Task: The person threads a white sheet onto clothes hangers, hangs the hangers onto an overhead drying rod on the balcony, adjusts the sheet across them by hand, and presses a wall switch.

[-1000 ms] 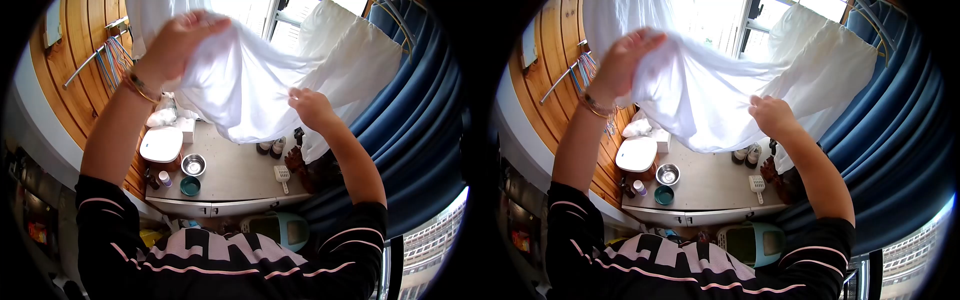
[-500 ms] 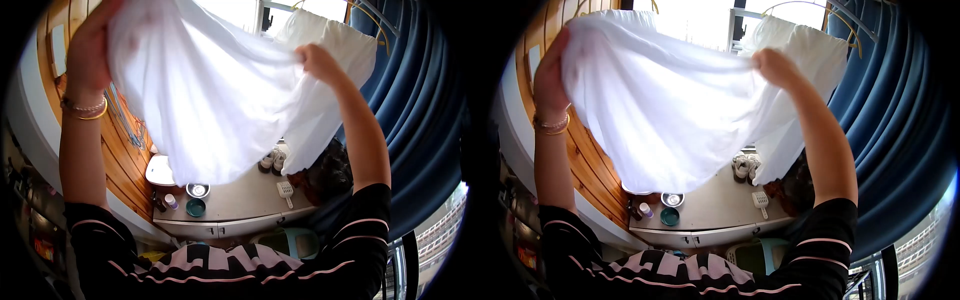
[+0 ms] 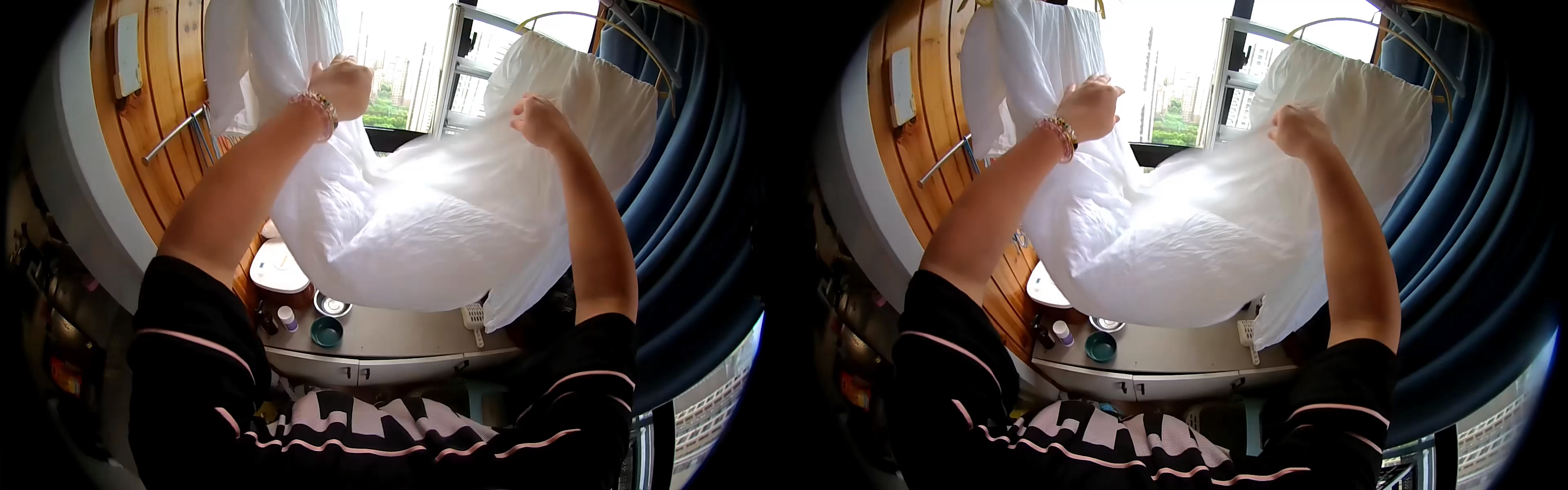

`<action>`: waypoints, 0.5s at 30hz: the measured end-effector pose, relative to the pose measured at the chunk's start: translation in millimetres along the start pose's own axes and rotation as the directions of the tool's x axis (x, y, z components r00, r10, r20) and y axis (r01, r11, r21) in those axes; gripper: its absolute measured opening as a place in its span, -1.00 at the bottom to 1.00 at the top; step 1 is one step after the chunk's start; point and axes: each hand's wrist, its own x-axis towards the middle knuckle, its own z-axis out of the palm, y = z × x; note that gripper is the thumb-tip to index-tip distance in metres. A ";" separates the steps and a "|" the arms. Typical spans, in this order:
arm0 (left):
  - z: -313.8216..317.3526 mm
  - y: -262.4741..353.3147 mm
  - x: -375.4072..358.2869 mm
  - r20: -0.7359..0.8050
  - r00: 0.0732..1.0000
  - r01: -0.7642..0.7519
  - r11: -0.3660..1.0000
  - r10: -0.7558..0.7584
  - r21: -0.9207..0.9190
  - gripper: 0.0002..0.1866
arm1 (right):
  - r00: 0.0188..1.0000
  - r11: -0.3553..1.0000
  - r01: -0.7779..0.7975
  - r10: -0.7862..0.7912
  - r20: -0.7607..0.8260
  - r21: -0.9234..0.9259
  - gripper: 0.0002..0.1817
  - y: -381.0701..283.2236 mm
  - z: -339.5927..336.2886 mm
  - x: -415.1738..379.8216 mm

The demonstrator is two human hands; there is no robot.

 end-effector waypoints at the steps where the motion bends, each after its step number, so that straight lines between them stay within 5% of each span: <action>1: -2.8 1.4 -1.0 0.163 0.987 0.023 0.998 -0.015 -0.050 -0.60 | 0.998 1.000 0.011 -0.012 -0.053 -0.019 -0.63 10.9 8.1 -4.2; 2: -5.4 2.0 -5.7 0.103 0.993 -0.040 0.994 0.051 -0.105 -0.64 | 0.994 0.999 0.027 -0.031 -0.107 -0.036 -0.63 17.4 16.9 -6.0; 4: -18.3 13.2 -32.1 -0.007 0.985 -0.169 0.965 0.171 -0.200 -0.73 | 0.994 0.996 0.081 -0.084 0.066 0.049 -0.65 4.3 9.3 -26.0; 7: -23.8 7.0 -61.4 -0.335 0.867 -0.383 0.923 0.370 0.026 -0.78 | 0.975 0.982 0.138 -0.158 0.156 0.128 -0.70 -22.2 16.1 -49.0; 10: -55.5 -2.0 -93.7 -0.285 0.832 -0.465 0.878 0.476 0.111 -0.82 | 0.930 0.955 0.239 -0.277 0.241 0.174 -0.66 -42.1 34.1 -70.8; 14: -63.4 -28.0 -106.3 0.138 0.927 -0.373 0.892 0.348 0.256 -0.81 | 0.815 0.905 0.281 -0.401 0.419 0.321 -0.57 -73.2 72.6 -77.0; 15: -63.2 -33.4 -108.8 0.006 0.918 -0.390 0.901 0.396 0.189 -0.81 | 0.799 0.874 0.316 -0.455 0.394 0.369 -0.55 -88.1 78.4 -75.4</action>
